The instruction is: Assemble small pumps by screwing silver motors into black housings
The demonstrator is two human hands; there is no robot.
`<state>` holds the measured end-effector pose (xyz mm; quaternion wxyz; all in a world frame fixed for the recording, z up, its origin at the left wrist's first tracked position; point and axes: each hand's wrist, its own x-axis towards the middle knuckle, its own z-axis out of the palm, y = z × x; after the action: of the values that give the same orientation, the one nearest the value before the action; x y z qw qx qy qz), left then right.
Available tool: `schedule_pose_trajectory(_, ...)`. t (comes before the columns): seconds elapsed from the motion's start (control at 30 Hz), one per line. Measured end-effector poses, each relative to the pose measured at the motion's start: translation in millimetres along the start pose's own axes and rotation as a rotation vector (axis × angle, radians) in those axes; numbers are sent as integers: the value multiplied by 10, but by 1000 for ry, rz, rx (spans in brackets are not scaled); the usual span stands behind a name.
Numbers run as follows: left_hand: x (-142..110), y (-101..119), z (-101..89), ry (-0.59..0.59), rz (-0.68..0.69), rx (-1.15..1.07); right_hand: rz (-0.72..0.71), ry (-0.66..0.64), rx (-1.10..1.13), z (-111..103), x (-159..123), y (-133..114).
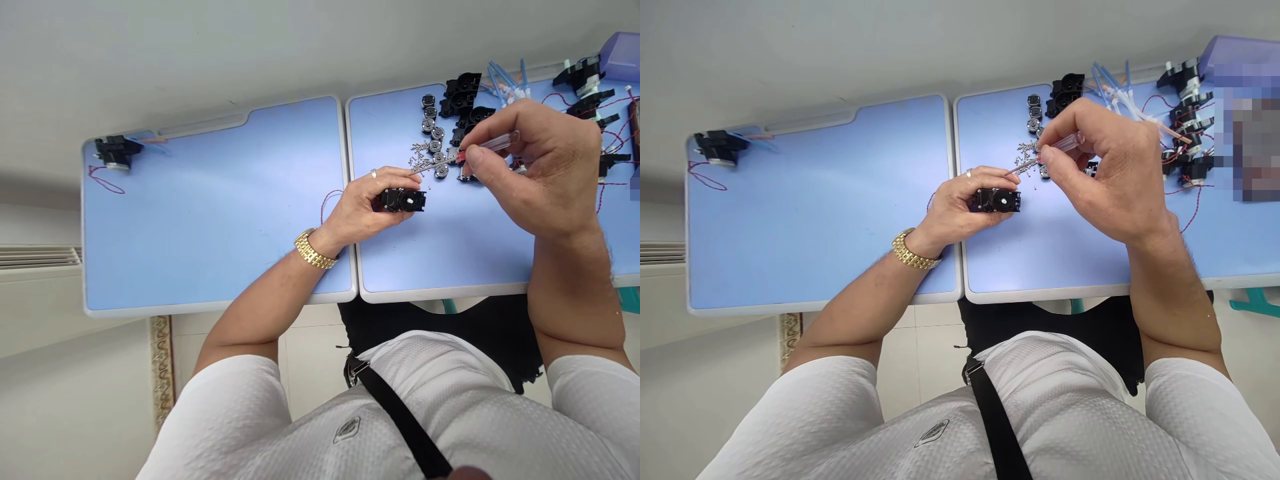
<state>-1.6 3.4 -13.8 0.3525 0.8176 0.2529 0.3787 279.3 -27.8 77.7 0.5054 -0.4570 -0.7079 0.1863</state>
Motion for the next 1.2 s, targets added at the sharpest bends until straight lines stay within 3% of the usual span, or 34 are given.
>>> schedule_pose_trajectory(0.2,-42,-34,18,2,-13,106,-2,23,12,16,0,-65)
schedule_pose_trajectory(0.47,-29,-22,24,-38,40,69,-9,-40,-26,-21,-18,-37)
schedule_pose_trajectory(0.77,-33,-17,16,-75,-30,73,-4,-122,-58,-51,-12,-9)
schedule_pose_trajectory(1.2,-26,-6,27,-66,-46,67,31,-110,-84,-23,-7,-46)
